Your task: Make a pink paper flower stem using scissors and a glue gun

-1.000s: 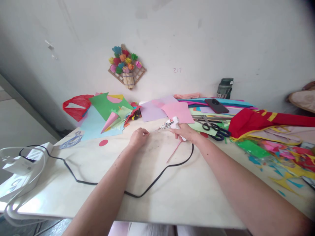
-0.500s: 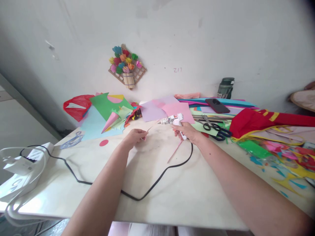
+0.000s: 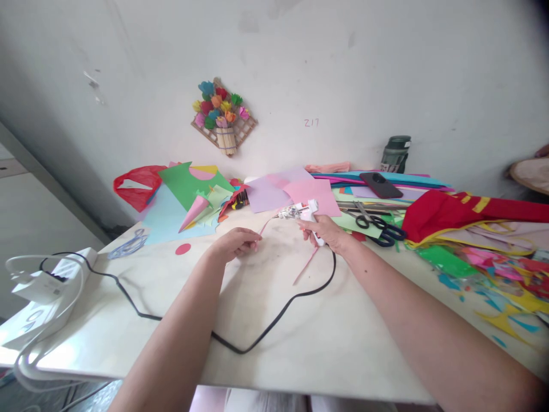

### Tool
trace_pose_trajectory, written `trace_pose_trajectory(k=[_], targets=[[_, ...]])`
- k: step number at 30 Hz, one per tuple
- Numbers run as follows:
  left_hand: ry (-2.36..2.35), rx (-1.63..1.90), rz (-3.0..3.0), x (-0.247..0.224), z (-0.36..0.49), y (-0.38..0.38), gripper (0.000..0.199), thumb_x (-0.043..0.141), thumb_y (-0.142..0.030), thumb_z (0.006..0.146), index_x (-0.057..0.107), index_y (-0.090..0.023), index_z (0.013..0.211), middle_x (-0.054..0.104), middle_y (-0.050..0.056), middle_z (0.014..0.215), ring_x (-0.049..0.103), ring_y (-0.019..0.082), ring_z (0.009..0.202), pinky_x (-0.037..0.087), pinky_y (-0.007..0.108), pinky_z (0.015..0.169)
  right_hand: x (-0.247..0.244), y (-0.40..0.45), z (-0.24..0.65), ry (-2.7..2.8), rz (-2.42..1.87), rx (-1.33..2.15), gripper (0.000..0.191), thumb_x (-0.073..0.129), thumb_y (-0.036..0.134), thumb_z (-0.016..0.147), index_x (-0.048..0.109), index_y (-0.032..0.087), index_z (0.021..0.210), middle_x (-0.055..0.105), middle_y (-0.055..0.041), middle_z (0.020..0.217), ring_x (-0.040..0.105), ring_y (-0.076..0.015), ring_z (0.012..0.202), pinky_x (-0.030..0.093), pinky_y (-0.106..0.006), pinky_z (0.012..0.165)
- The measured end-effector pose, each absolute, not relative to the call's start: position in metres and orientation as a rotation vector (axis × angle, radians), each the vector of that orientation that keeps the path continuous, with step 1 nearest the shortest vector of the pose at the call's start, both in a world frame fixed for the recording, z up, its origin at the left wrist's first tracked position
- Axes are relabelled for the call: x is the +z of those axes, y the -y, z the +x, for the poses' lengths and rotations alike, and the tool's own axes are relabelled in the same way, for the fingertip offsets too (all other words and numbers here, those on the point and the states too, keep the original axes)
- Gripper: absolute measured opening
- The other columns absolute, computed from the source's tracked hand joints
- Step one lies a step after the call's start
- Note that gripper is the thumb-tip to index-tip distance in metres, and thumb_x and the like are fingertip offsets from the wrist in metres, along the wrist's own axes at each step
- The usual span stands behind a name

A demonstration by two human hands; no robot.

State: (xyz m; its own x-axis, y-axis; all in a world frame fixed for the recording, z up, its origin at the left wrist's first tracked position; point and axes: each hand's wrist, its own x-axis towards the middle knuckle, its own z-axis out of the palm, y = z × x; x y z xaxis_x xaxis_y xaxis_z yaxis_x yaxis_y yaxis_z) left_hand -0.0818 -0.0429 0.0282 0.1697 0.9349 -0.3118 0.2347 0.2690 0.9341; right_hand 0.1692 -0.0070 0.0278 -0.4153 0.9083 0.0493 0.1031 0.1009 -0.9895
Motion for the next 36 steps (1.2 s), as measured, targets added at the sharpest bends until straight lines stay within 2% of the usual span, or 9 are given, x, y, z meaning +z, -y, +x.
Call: trace_pose_trajectory(k=[4, 7, 11, 14, 16, 24, 31, 36], targets=[[-1.231, 0.636, 1.066, 0.034, -0.079, 0.046, 0.019, 0.058, -0.028, 0.064, 0.054, -0.013, 0.074, 0.042, -0.004, 0.052, 0.018, 0.000, 0.035, 0.005, 0.017, 0.033, 0.026, 0.004, 0.171, 1.637, -0.971, 1.390, 0.032, 0.057, 0.045, 0.068, 0.051, 0.013, 0.071, 0.055, -0.0001, 0.051, 0.041, -0.0050, 0.031, 0.028, -0.017, 0.028], [-1.231, 0.605, 1.056, 0.034, -0.077, 0.047, 0.019, 0.056, -0.029, 0.066, 0.050, -0.014, 0.076, 0.043, -0.004, 0.052, 0.021, 0.000, 0.034, 0.008, 0.015, 0.032, 0.025, 0.003, 0.172, 1.623, -0.960, 1.397, 0.033, 0.058, 0.046, 0.067, 0.052, 0.013, 0.071, 0.056, 0.0000, 0.051, 0.041, -0.0052, 0.030, 0.028, -0.017, 0.027], [-1.473, 0.625, 1.226, 0.032, -0.069, 0.047, 0.021, 0.056, -0.033, 0.069, 0.044, -0.015, 0.072, 0.051, -0.001, 0.053, 0.035, 0.003, 0.035, 0.019, 0.016, 0.032, 0.023, 0.002, 0.173, 1.620, -0.954, 1.413, 0.034, 0.059, 0.046, 0.066, 0.052, 0.013, 0.071, 0.055, -0.0002, 0.051, 0.040, -0.0053, 0.030, 0.028, -0.017, 0.027], [-1.754, 0.570, 1.393, 0.033, -0.060, 0.046, 0.013, 0.049, -0.028, 0.073, 0.046, -0.015, 0.071, 0.052, -0.001, 0.046, 0.040, 0.007, 0.034, 0.030, 0.019, 0.035, 0.022, 0.001, 0.174, 1.627, -0.949, 1.412, 0.034, 0.059, 0.045, 0.066, 0.053, 0.013, 0.071, 0.055, -0.0003, 0.050, 0.041, -0.0052, 0.029, 0.029, -0.017, 0.027], [-1.884, 0.519, 1.473, 0.034, -0.056, 0.044, 0.010, 0.045, -0.024, 0.074, 0.048, -0.014, 0.071, 0.051, -0.002, 0.043, 0.041, 0.008, 0.032, 0.033, 0.020, 0.037, 0.022, 0.001, 0.175, 1.633, -0.947, 1.411, 0.033, 0.058, 0.045, 0.067, 0.053, 0.013, 0.071, 0.056, -0.0006, 0.051, 0.041, -0.0052, 0.030, 0.029, -0.017, 0.028], [-1.998, 0.561, 1.688, 0.027, -0.068, 0.038, 0.019, 0.046, -0.030, 0.071, 0.056, -0.015, 0.076, 0.053, -0.002, 0.042, 0.040, 0.007, 0.033, 0.032, 0.018, 0.038, 0.022, 0.002, 0.175, 1.641, -0.965, 1.407, 0.033, 0.058, 0.045, 0.067, 0.054, 0.012, 0.071, 0.057, -0.0006, 0.051, 0.041, -0.0048, 0.029, 0.028, -0.018, 0.027], [-2.004, 0.652, 1.764, 0.019, -0.069, 0.038, 0.018, 0.043, -0.026, 0.070, 0.056, -0.015, 0.076, 0.059, 0.000, 0.049, 0.047, 0.010, 0.041, 0.035, 0.019, 0.043, 0.022, 0.002, 0.175, 1.642, -1.014, 1.409, 0.030, 0.059, 0.042, 0.067, 0.053, 0.012, 0.071, 0.056, -0.0006, 0.050, 0.041, -0.0049, 0.029, 0.028, -0.017, 0.028], [-2.086, 0.714, 2.083, 0.019, -0.070, 0.041, 0.015, 0.044, -0.024, 0.071, 0.058, -0.018, 0.071, 0.061, 0.001, 0.056, 0.053, 0.013, 0.056, 0.038, 0.021, 0.054, 0.019, 0.000, 0.176, 1.631, -1.050, 1.419, 0.030, 0.060, 0.041, 0.066, 0.054, 0.012, 0.072, 0.056, -0.0006, 0.050, 0.041, -0.0052, 0.029, 0.027, -0.017, 0.027]])
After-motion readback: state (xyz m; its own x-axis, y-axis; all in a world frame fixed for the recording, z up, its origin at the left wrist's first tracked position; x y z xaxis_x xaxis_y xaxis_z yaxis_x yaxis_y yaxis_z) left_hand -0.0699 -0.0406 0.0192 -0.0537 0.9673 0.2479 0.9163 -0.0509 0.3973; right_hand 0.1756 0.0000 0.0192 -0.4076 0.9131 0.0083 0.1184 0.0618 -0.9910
